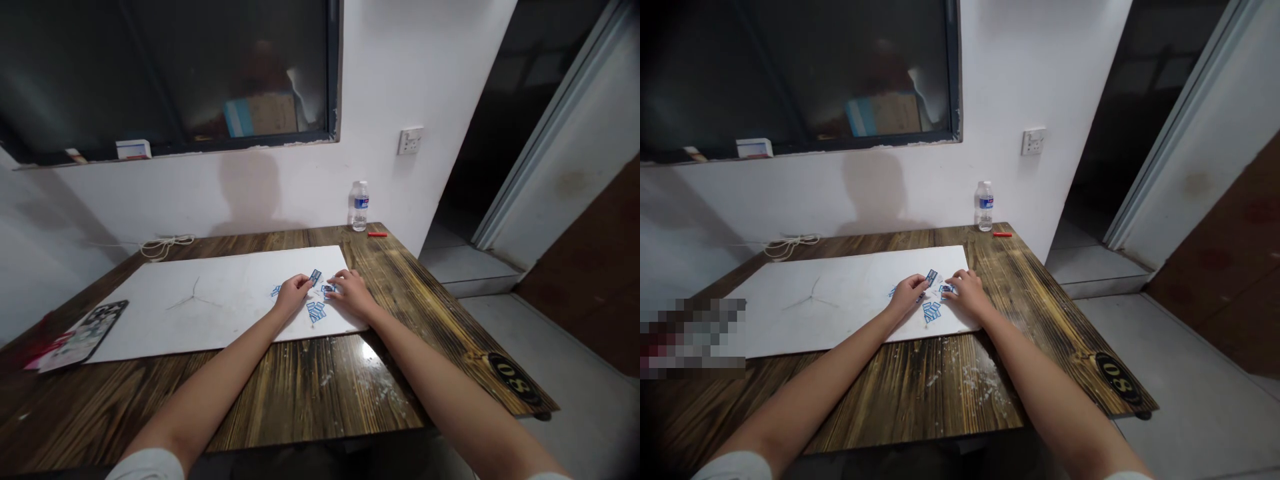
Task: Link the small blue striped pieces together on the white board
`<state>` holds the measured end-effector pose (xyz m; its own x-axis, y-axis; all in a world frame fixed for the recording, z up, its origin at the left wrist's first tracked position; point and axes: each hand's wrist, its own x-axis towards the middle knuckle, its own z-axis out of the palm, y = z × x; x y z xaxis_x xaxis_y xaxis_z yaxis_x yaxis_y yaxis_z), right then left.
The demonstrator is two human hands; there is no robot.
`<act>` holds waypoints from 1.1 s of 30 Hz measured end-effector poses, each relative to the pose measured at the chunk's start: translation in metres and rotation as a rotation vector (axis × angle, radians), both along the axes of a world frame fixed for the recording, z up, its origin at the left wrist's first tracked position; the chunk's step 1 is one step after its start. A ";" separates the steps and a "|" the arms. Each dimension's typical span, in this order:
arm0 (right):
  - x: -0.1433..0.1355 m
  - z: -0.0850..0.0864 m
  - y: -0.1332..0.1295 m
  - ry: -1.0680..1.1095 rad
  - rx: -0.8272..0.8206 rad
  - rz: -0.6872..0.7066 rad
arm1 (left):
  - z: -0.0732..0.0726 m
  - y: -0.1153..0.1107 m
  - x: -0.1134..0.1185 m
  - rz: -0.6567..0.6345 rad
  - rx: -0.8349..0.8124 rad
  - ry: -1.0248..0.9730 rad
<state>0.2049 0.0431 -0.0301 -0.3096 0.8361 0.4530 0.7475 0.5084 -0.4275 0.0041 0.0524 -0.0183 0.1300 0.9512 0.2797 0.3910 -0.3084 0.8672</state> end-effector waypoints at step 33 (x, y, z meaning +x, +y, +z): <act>-0.008 0.012 -0.009 0.086 -0.057 0.185 | 0.006 -0.004 0.001 0.050 0.059 0.064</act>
<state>0.1965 0.0340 -0.0185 -0.4227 0.7933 0.4382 0.6032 0.6071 -0.5173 0.0053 0.0481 -0.0121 0.1025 0.9392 0.3277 0.4613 -0.3367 0.8209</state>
